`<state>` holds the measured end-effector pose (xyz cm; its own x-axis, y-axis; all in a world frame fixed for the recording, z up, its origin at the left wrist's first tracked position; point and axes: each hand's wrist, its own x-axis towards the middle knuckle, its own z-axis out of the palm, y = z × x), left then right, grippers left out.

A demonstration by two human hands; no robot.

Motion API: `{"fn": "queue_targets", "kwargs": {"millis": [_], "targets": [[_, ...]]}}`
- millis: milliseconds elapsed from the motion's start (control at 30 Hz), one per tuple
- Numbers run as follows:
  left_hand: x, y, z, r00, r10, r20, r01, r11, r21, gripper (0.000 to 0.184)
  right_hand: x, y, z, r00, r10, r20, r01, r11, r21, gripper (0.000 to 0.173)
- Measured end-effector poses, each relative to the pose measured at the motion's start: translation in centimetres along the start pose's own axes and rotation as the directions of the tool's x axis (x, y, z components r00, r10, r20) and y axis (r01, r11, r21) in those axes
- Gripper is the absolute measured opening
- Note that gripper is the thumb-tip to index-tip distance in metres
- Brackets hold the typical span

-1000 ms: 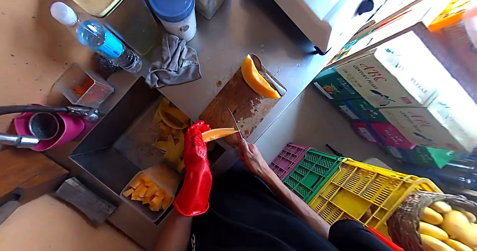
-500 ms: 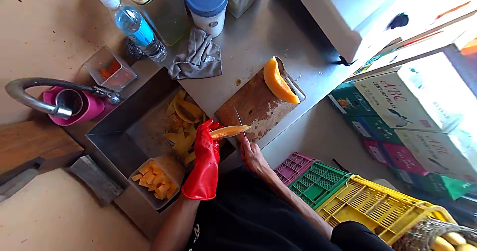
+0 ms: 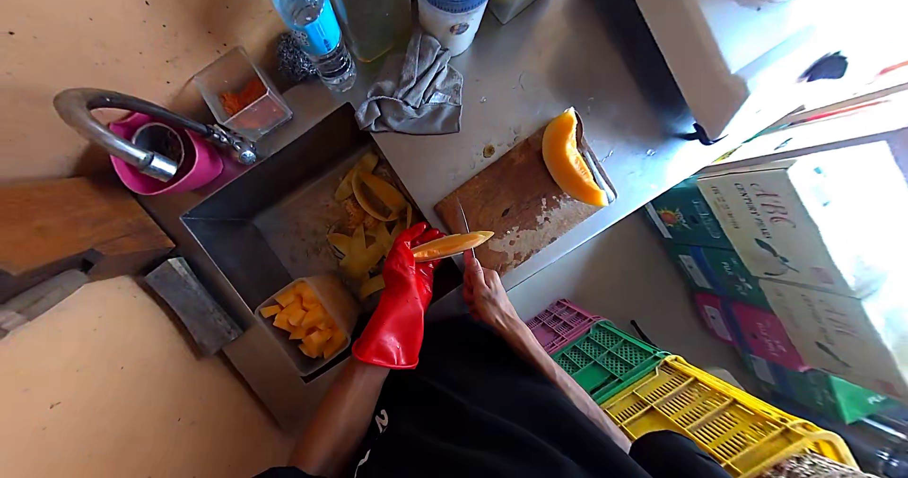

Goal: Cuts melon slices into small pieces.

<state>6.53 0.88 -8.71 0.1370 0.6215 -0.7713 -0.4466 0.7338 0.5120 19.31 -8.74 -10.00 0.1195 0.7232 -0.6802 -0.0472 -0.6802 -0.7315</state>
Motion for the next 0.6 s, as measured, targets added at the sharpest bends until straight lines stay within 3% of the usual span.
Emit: {"fn": "queue_targets", "kwargs": {"millis": [100, 200, 300, 433, 600], "targets": [[-1.6, 2.2, 0.0, 0.991, -0.023, 0.128, 0.016, 0.998, 0.053, 0.032, -1.5, -1.4, -1.1, 0.994, -0.037, 0.101, 0.032, 0.998, 0.05, 0.057], [-4.6, 5.3, 0.1, 0.892, -0.049, 0.449, 0.009, 0.996, 0.091, 0.046, -3.9, -3.9, -2.9, 0.984, -0.125, 0.125, 0.12, 0.991, 0.051, 0.053], [-8.0, 6.3, 0.9, 0.84, -0.04, 0.542, 0.014, 0.999, 0.052, 0.068, -6.1, -5.9, -3.9, 0.967, -0.23, 0.107, 0.239, 0.968, -0.074, 0.053], [-9.8, 5.7, 2.0, 0.87, 0.105, 0.481, -0.178, 0.978, 0.107, 0.048, -7.9, -6.7, -4.4, 0.942, -0.309, 0.13, 0.322, 0.942, -0.097, 0.056], [-11.4, 7.6, 1.8, 0.911, 0.002, 0.412, -0.104, 0.969, 0.226, 0.047, -9.4, -7.1, -4.7, 0.914, -0.349, 0.204, 0.38, 0.915, -0.136, 0.057]]}}
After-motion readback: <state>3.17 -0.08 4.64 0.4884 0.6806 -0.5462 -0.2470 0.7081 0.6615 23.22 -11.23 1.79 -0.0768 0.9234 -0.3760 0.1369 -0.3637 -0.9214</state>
